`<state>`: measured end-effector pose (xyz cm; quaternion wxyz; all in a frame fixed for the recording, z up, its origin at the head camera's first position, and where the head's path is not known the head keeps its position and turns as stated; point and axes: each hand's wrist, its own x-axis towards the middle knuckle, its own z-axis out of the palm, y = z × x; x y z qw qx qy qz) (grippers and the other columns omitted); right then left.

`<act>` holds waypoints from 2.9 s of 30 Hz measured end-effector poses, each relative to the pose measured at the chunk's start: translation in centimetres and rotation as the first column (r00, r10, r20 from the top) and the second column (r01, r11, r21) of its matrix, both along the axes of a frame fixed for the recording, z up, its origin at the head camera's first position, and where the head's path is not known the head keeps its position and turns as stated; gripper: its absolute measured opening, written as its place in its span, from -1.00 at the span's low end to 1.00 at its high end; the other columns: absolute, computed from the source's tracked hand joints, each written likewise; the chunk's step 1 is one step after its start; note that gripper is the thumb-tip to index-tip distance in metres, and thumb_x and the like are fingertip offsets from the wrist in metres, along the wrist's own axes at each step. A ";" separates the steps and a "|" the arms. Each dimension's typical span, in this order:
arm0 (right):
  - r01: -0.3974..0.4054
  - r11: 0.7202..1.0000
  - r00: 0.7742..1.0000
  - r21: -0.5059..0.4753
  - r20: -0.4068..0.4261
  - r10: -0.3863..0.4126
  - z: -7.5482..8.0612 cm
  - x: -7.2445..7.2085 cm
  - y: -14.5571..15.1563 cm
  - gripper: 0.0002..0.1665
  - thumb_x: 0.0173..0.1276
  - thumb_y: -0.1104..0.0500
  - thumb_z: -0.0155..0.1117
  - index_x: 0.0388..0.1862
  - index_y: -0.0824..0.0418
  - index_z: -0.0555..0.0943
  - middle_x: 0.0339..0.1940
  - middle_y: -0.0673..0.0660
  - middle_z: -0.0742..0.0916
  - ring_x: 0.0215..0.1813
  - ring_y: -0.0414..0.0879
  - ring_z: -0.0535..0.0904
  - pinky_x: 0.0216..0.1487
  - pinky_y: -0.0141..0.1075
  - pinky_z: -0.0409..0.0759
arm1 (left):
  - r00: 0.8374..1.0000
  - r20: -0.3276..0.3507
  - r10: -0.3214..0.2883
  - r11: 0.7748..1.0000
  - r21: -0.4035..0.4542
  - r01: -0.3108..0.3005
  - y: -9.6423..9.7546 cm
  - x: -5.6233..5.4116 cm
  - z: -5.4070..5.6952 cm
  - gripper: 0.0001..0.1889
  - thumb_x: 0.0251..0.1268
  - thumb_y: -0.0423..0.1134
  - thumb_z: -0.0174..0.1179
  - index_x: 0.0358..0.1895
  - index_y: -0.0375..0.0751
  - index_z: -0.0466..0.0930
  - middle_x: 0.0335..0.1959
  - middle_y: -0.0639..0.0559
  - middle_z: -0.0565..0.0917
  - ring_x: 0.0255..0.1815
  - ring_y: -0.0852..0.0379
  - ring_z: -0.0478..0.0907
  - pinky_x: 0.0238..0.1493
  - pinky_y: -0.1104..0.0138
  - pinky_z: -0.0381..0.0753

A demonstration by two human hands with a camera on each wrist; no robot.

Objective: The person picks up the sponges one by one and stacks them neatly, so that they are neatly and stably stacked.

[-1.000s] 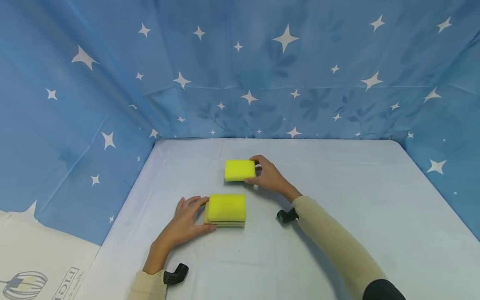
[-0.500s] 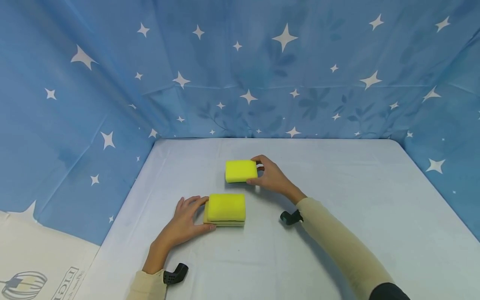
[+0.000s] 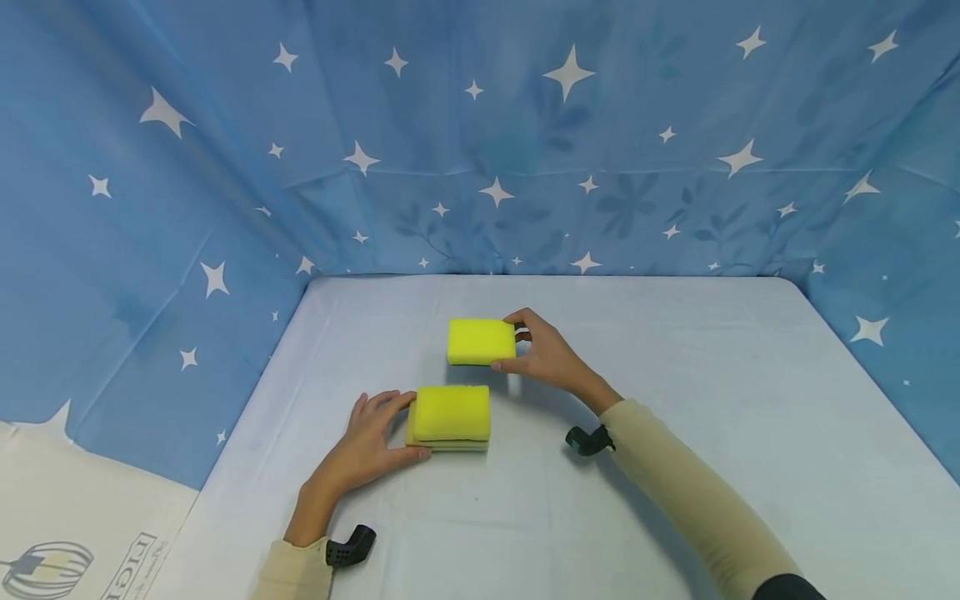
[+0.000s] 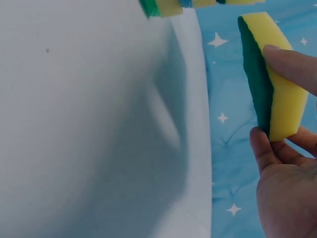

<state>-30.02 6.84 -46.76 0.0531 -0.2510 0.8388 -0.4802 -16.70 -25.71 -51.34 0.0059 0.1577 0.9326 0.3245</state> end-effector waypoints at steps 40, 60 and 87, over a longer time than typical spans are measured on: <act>-0.185 0.982 0.976 -0.024 -0.122 0.181 1.6 5.1 -1.4 -0.21 0.20 0.03 0.73 0.24 0.20 0.44 0.20 0.10 0.60 0.18 0.01 0.56 0.30 0.02 0.60 | 0.999 -0.030 -0.015 1.000 -0.003 0.015 -0.1 0.0 -0.1 -0.10 0.21 0.23 0.54 0.55 -0.09 0.46 0.46 -0.19 0.52 0.60 -0.29 0.24 0.62 -0.33 -0.24; -0.289 0.957 0.937 0.037 -0.194 0.291 1.3 6.8 -2.2 -0.22 0.19 0.01 0.73 0.19 0.13 0.40 0.10 0.02 0.56 0.15 -0.04 0.49 0.24 0.11 0.58 | 0.999 -0.029 -0.013 1.000 0.015 0.014 -0.1 0.1 0.0 -0.06 0.18 0.23 0.56 0.55 -0.16 0.46 0.46 -0.17 0.54 0.61 -0.28 0.23 0.63 -0.31 -0.26; -0.272 0.960 0.933 0.072 -0.222 0.281 1.1 7.4 -2.3 -0.18 0.19 0.02 0.73 0.22 0.18 0.38 0.12 0.07 0.54 0.20 0.00 0.50 0.31 0.14 0.59 | 1.000 -0.027 -0.007 1.000 0.009 0.007 0.0 0.1 0.0 -0.05 0.17 0.24 0.56 0.55 -0.18 0.46 0.47 -0.15 0.54 0.60 -0.27 0.24 0.63 -0.31 -0.26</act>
